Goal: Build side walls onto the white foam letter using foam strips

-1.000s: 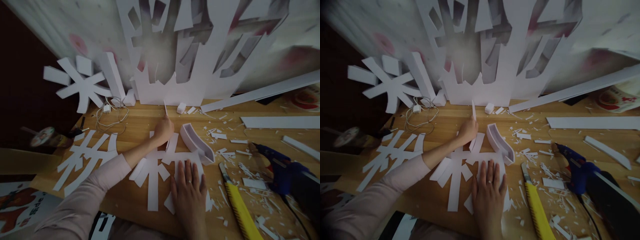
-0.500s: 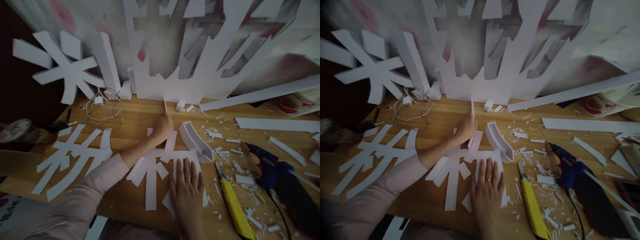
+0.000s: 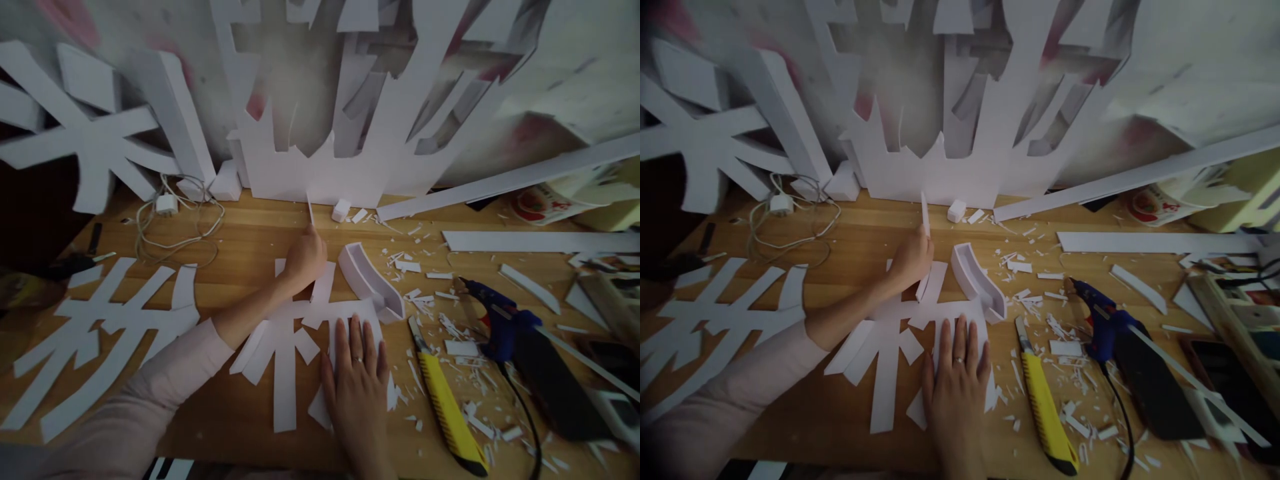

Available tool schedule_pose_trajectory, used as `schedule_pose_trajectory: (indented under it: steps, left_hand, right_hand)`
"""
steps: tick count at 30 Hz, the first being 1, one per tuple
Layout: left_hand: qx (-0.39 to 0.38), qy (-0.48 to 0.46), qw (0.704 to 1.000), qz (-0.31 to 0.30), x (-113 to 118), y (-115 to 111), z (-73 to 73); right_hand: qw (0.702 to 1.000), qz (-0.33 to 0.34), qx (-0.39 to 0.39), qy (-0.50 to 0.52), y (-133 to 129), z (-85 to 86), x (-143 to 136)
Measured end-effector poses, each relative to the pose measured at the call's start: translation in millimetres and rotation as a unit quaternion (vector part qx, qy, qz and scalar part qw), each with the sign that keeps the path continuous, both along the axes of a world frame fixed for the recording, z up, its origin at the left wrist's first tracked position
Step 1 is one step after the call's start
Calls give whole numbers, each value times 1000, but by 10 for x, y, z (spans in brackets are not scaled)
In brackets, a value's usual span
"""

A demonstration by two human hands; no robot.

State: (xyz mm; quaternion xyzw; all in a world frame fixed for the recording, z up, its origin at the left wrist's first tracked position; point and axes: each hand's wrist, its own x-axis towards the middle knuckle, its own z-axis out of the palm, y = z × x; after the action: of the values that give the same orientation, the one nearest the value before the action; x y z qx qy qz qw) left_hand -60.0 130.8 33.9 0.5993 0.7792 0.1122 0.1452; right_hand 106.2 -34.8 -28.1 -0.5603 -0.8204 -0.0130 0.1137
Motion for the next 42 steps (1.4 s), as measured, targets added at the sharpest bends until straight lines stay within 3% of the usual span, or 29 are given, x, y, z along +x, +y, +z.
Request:
schedule_pose_trajectory:
  steps: [20,23,26,29,31,35,42]
  left_hand:
    - [0,-42,998,41,-25,-4,-4]
    - [1,-59,998,36,-34,1,-21]
    - [4,-75,997,26,-52,-1,-46]
    - [11,-91,996,19,-77,-6,-72]
    - [16,-102,995,13,-87,0,-80]
    - [16,-130,991,-4,-85,34,-65]
    - [-16,-183,983,-17,-154,-62,-12]
  right_hand:
    - [999,20,28,31,43,-37,-8]
    - [994,46,39,86,26,36,50]
    - [978,72,15,196,-43,225,250]
    - [973,18,48,225,-128,399,560]
    - [969,-55,69,231,-162,433,773]
    - [971,-154,95,158,-179,316,1080]
    - [974,-186,97,80,-176,74,1176]
